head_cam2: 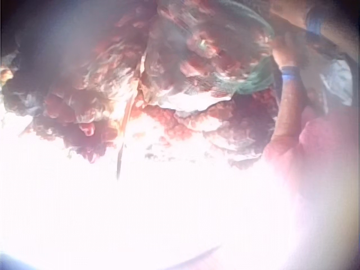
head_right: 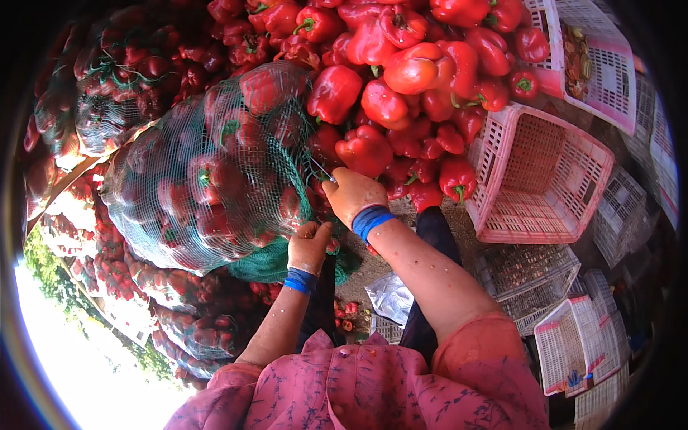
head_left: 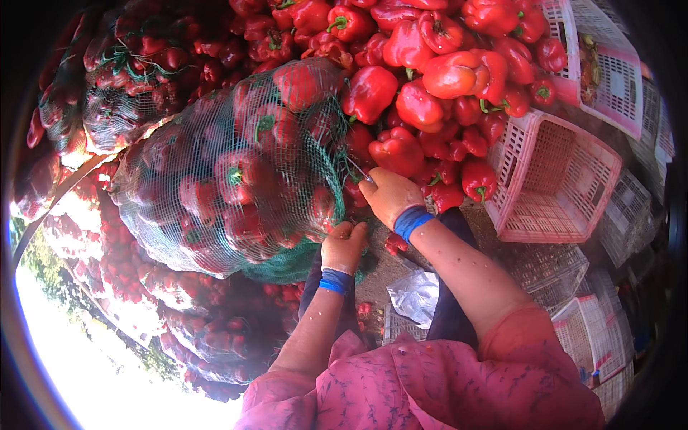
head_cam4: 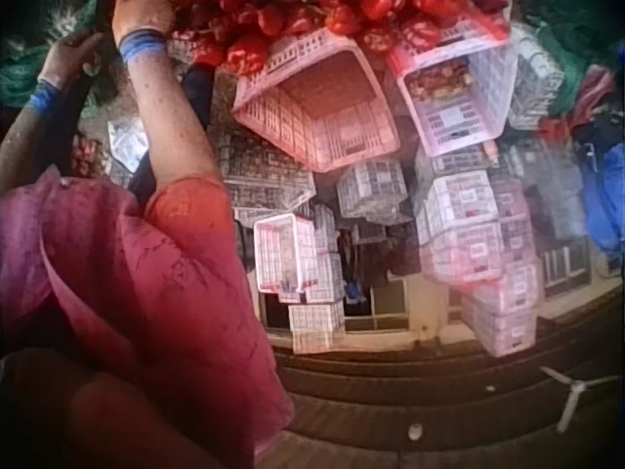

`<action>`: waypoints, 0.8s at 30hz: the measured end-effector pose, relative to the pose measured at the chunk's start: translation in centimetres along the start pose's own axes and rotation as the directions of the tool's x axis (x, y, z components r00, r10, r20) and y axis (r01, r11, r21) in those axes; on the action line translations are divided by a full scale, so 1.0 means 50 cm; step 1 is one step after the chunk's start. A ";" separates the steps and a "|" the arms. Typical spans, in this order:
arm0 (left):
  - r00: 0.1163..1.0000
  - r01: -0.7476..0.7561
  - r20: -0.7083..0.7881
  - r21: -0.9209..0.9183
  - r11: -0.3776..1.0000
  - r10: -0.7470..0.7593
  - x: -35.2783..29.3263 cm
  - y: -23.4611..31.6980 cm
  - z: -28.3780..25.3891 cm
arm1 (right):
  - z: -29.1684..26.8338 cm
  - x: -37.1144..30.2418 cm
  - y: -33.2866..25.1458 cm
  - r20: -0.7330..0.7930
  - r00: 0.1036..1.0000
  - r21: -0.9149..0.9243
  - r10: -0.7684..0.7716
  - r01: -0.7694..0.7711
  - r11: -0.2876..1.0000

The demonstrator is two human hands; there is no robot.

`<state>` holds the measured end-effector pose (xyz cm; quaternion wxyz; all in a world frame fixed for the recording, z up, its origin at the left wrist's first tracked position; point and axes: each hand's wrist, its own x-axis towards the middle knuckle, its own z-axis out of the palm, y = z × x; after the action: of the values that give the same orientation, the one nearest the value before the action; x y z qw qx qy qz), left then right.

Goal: The person cuts open large mesh bags of red peppers using a knife, empties the peppers onto the ground, and sorts them into plastic crates.

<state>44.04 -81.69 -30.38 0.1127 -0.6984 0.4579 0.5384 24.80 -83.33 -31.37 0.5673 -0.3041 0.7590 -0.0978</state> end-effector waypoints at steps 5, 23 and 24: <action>0.999 0.003 0.036 0.061 0.998 -0.005 -0.002 0.070 0.007 | -0.060 -0.126 0.116 -0.299 0.953 0.170 -0.045 0.100 0.980; 1.000 0.030 0.004 0.192 0.981 -0.031 0.015 0.076 0.058 | -0.134 -0.254 0.685 -0.454 0.484 0.456 0.748 -0.595 0.662; 0.999 0.007 0.034 0.175 0.985 -0.013 0.018 0.072 0.063 | -0.165 -0.250 0.692 -0.404 0.503 0.380 0.764 -0.667 0.640</action>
<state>39.28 -82.11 -31.16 0.1842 -0.6785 0.4980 0.5077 7.20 -50.25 -35.64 0.3470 0.1294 0.9289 0.0006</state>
